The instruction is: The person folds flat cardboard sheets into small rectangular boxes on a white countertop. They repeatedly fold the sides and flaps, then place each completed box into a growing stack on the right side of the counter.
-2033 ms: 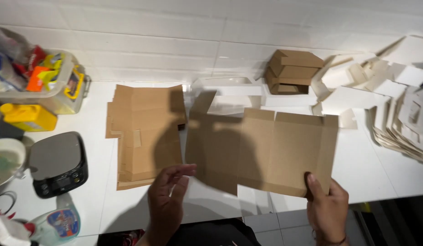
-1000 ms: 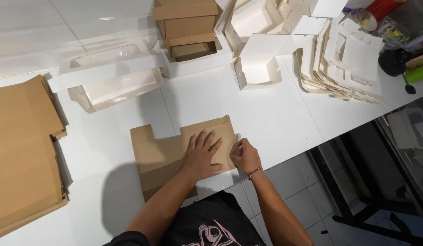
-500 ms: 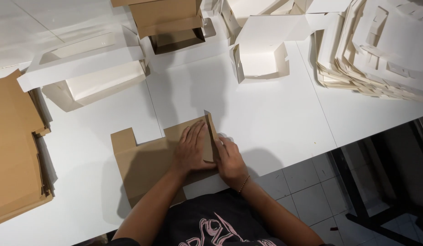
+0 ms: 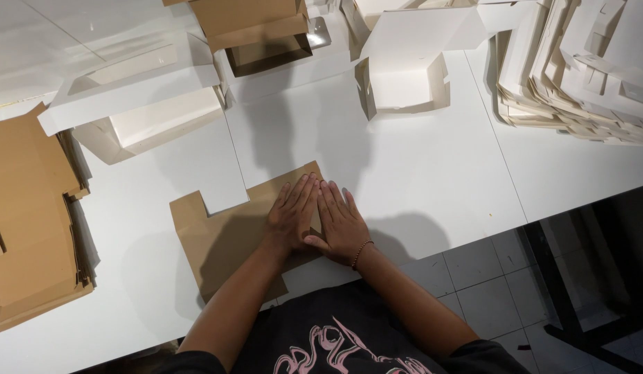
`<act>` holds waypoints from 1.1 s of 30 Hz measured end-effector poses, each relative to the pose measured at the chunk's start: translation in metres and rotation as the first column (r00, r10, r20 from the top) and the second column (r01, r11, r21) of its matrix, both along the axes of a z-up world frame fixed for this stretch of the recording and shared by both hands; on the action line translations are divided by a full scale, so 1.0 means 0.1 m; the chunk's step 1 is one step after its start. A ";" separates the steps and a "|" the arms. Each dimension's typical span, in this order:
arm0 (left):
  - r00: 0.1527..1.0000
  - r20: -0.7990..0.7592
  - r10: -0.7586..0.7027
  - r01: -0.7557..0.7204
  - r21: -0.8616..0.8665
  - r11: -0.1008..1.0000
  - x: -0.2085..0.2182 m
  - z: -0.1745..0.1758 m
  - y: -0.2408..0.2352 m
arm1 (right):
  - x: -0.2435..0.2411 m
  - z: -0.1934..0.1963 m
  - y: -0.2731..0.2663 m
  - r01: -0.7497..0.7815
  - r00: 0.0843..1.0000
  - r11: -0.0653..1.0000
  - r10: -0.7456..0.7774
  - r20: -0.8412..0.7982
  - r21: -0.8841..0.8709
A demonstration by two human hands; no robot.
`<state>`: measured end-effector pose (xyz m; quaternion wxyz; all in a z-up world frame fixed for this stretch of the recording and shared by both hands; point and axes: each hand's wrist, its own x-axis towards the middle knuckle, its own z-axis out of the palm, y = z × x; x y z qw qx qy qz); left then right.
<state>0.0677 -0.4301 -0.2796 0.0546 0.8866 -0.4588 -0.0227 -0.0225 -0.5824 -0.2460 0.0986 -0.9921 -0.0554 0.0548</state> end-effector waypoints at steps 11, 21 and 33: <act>0.969 -0.246 0.036 -0.029 0.031 0.999 -0.04 0.59 -0.03 | -0.84 0.04 -0.10 0.000 0.998 0.999 0.003 0.062 -0.042; 0.968 -0.160 0.196 -0.140 0.304 0.942 -0.13 1.01 1.00 | -0.42 -0.46 -0.17 0.604 0.788 0.757 -0.614 -0.042 0.249; 0.998 -0.058 -0.002 -0.001 -0.046 0.999 -0.20 0.58 1.35 | -0.46 0.31 0.36 0.350 0.909 -0.297 -0.120 -0.398 0.889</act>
